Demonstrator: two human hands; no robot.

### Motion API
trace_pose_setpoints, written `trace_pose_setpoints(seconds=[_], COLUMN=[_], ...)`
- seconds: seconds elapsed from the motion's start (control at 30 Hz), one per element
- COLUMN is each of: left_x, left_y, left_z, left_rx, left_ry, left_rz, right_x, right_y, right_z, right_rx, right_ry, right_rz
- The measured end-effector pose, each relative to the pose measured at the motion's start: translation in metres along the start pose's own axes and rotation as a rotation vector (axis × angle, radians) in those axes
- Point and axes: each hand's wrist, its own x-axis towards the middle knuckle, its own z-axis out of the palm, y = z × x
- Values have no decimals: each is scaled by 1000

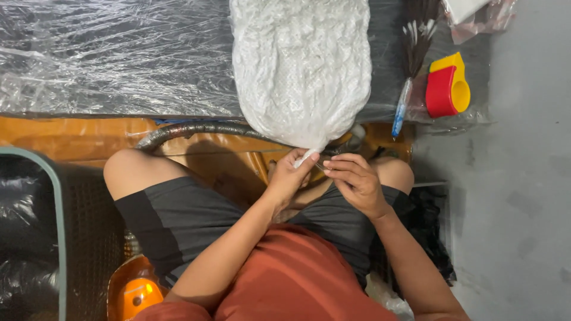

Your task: The person uses a vacuum to deflate a pillow inside a plastic bag and then secures the bag with tape.

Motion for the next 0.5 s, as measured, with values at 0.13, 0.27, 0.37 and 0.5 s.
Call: trace_pose_setpoints(seconds=[0.13, 0.27, 0.37, 0.5], left_x=[-1, 0, 1, -1], left_y=[3, -8, -10, -7], left_z=[-5, -6, -6, -4], left_rx=[58, 84, 81, 104], left_ry=[3, 17, 19, 26], left_rz=[18, 36, 34, 42], right_x=[-18, -43, -34, -21], right_y=[4, 23, 13, 12], right_z=[-5, -4, 5, 25], right_rx=[91, 197, 246, 252], right_ry=[80, 214, 131, 104], right_rz=[85, 551, 666, 790])
